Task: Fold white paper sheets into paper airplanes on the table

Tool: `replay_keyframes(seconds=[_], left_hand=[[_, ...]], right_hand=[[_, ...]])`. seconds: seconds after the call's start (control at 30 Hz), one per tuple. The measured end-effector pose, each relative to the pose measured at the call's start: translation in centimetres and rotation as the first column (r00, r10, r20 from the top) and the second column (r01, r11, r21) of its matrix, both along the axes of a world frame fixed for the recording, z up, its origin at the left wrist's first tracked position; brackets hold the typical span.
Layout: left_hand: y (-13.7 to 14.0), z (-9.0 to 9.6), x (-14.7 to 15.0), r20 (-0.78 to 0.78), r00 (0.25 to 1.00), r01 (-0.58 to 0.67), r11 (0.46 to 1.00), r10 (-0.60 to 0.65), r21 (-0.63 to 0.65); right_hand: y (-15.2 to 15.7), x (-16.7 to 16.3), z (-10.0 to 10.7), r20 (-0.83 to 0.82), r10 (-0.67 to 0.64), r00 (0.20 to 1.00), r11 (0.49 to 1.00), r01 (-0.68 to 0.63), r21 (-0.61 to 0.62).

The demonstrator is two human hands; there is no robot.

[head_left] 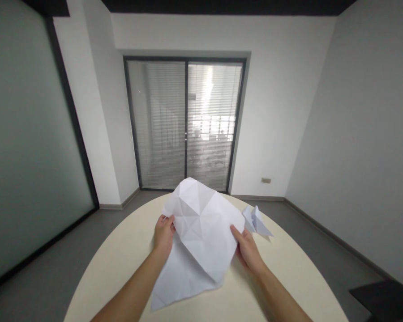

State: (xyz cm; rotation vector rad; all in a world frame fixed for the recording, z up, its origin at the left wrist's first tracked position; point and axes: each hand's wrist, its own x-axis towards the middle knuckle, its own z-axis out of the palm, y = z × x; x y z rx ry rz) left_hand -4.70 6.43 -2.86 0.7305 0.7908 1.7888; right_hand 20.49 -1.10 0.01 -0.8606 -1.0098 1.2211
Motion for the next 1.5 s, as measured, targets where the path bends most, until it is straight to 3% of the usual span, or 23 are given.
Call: replay_keyframes(seconds=[0.07,0.1,0.23,0.3,0.37,0.43,0.5,0.57,0.6,0.67,0.73,0.83,0.97,1.1,1.17,1.23,1.3,1.37,1.4,1.5], left_hand=[[1.0,-0.7,-0.6,-0.188,0.962,-0.213,0.975,0.198,-0.066],[1.5,-1.1,-1.0,-0.325,0.904,-0.324,0.941,0.278,-0.094],[3.1,-2.1,-2.7,-0.491,0.821,-0.398,0.909,0.291,-0.127],[3.7,-2.2,-3.4,-0.567,0.780,-0.397,0.910,0.264,-0.123],[4.1,-2.3,-3.8,-0.637,0.734,-0.391,0.913,0.234,-0.115],[4.5,-2.5,-3.9,-0.698,0.685,-0.383,0.918,0.208,-0.102],[4.7,-2.9,-3.9,-0.738,0.648,-0.369,0.925,0.187,-0.088],[4.6,-3.1,-3.6,-0.785,0.587,-0.370,0.928,0.198,-0.042],[4.4,-3.0,-3.4,-0.812,0.541,-0.375,0.927,0.220,0.001],[3.6,-2.4,-2.6,-0.898,0.300,-0.377,0.904,0.323,0.200],[2.5,-1.2,-1.3,-0.910,0.126,-0.298,0.890,0.395,0.345],[0.4,0.6,0.7,-0.916,0.033,-0.116,0.912,0.401,0.395],[-1.5,1.2,0.8,-0.961,0.049,0.193,0.941,0.273,0.277],[-1.4,-0.3,-1.5,-0.946,0.208,0.225,0.929,0.247,0.292],[-1.0,-0.8,-2.2,-0.942,0.263,0.245,0.931,0.206,0.272],[-0.8,-0.8,-2.2,-0.927,0.352,0.250,0.942,0.128,0.225],[-0.7,-0.5,-1.8,-0.881,0.473,0.276,0.954,-0.029,0.117],[-0.6,-0.1,-1.3,-0.741,0.629,0.347,0.938,-0.235,-0.002],[-0.5,0.0,-1.0,-0.655,0.702,0.351,0.936,-0.280,-0.024],[0.0,0.4,-0.3,-0.541,0.815,0.220,0.975,-0.205,-0.038]], right_hand=[[0.0,0.5,-0.8,0.126,0.081,0.989,0.996,-0.077,-0.035],[0.0,0.7,-1.3,0.190,0.131,0.973,0.990,-0.120,-0.069],[0.7,1.9,-2.5,0.407,0.330,0.852,0.943,-0.281,-0.178],[1.5,3.0,-2.5,0.519,0.271,0.811,0.962,-0.220,-0.159],[2.3,4.6,-2.1,0.633,0.024,0.774,0.998,0.016,-0.057],[3.1,6.7,-1.7,0.759,-0.268,0.593,0.958,0.246,0.147],[3.6,8.7,-1.8,0.824,-0.482,0.300,0.858,0.351,0.374],[4.0,10.2,-2.3,0.837,-0.545,0.045,0.800,0.327,0.503],[4.2,10.7,-2.7,0.851,-0.524,-0.042,0.791,0.345,0.505],[4.5,11.1,-3.7,0.888,-0.440,-0.135,0.805,0.379,0.457],[4.8,11.3,-4.4,0.913,-0.369,-0.172,0.820,0.402,0.407],[5.2,11.4,-4.7,0.934,-0.316,-0.164,0.842,0.406,0.356],[5.4,9.5,-3.7,0.902,-0.429,-0.046,0.868,0.257,0.426],[5.5,5.4,-2.8,0.815,-0.542,0.204,0.827,-0.043,0.561],[5.5,3.3,-2.7,0.804,-0.531,0.267,0.808,-0.125,0.575],[5.3,1.4,-2.6,0.786,-0.551,0.279,0.792,-0.123,0.598],[5.0,-0.2,-2.5,0.797,-0.531,0.287,0.787,-0.184,0.590],[4.8,-1.4,-2.4,0.822,-0.510,0.255,0.772,-0.286,0.568],[4.7,-1.9,-2.3,0.836,-0.492,0.241,0.763,-0.343,0.548],[4.5,-2.8,-2.1,0.869,-0.440,0.229,0.736,-0.463,0.494]])
